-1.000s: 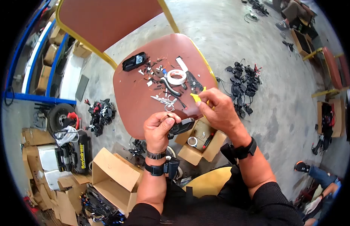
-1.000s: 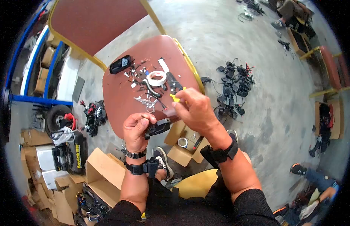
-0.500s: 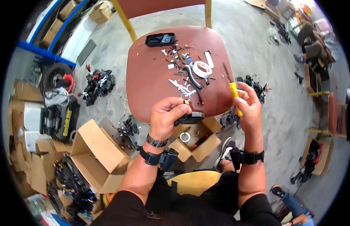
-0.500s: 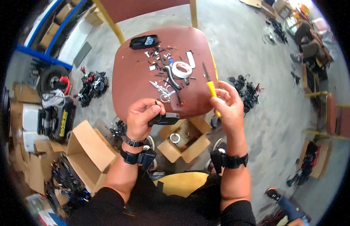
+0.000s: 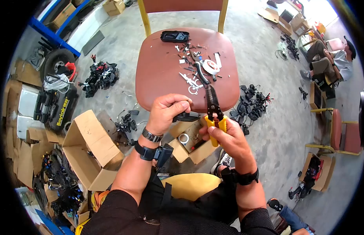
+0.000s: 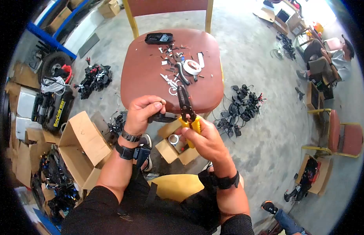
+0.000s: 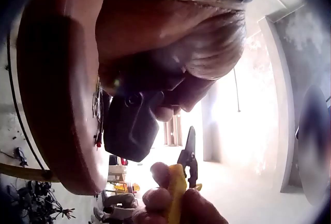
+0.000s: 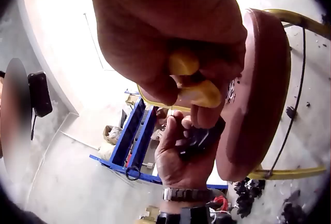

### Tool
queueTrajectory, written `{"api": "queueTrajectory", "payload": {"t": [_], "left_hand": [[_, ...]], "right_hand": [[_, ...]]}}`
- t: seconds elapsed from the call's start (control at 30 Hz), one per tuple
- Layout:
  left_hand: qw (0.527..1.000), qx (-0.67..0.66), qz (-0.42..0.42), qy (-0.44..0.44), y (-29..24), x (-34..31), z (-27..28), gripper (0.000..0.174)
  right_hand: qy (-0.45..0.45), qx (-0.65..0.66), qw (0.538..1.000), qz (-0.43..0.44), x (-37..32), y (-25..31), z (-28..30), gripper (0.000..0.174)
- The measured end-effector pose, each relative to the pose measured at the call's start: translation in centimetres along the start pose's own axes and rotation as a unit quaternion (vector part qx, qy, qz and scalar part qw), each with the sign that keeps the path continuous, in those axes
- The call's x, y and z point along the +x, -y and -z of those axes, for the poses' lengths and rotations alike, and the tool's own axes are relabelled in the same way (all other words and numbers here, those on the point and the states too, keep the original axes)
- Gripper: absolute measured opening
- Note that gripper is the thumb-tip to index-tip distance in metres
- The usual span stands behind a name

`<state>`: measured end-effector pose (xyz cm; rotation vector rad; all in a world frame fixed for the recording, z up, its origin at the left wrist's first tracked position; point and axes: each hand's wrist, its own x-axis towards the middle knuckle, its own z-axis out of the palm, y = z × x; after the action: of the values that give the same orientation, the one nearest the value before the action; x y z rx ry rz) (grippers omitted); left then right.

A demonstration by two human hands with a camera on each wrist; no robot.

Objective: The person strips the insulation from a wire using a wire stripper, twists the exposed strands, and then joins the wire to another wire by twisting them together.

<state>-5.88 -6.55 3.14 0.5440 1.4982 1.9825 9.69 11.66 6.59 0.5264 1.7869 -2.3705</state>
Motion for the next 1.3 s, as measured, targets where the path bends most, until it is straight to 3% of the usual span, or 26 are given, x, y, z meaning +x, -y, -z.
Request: {"api": "queueTrajectory", "payload": {"t": [0.27, 0.43, 0.9, 1.0, 1.2, 1.3], "left_hand": [[1.000, 0.020, 0.004, -0.016, -0.2, -1.3, 1.1, 0.011], [0.998, 0.042, -0.008, -0.034, -0.7, -1.9, 1.8, 0.012], [0.987, 0.156, -0.039, -0.012, -0.6, -1.9, 0.8, 0.015], [0.988, 0.152, -0.030, -0.004, -0.3, -1.8, 0.7, 0.014], [0.990, 0.138, -0.007, -0.010, 0.3, -1.9, 0.7, 0.014], [0.990, 0.138, -0.007, -0.013, 0.4, -1.9, 0.7, 0.014]], "right_hand": [[0.009, 0.017, 0.998, -0.055, 0.6, -4.1, 0.0, 0.033], [0.040, -0.013, 0.997, -0.065, 1.2, -2.5, -0.1, 0.033], [0.019, -0.200, 0.978, 0.057, 1.2, -4.2, 0.3, 0.022], [0.013, -0.270, 0.959, 0.086, 1.1, -4.3, 0.7, 0.023], [-0.007, -0.292, 0.952, 0.096, 0.5, -3.4, 0.5, 0.030], [-0.031, -0.343, 0.927, 0.147, 0.4, -3.7, 0.5, 0.034]]}}
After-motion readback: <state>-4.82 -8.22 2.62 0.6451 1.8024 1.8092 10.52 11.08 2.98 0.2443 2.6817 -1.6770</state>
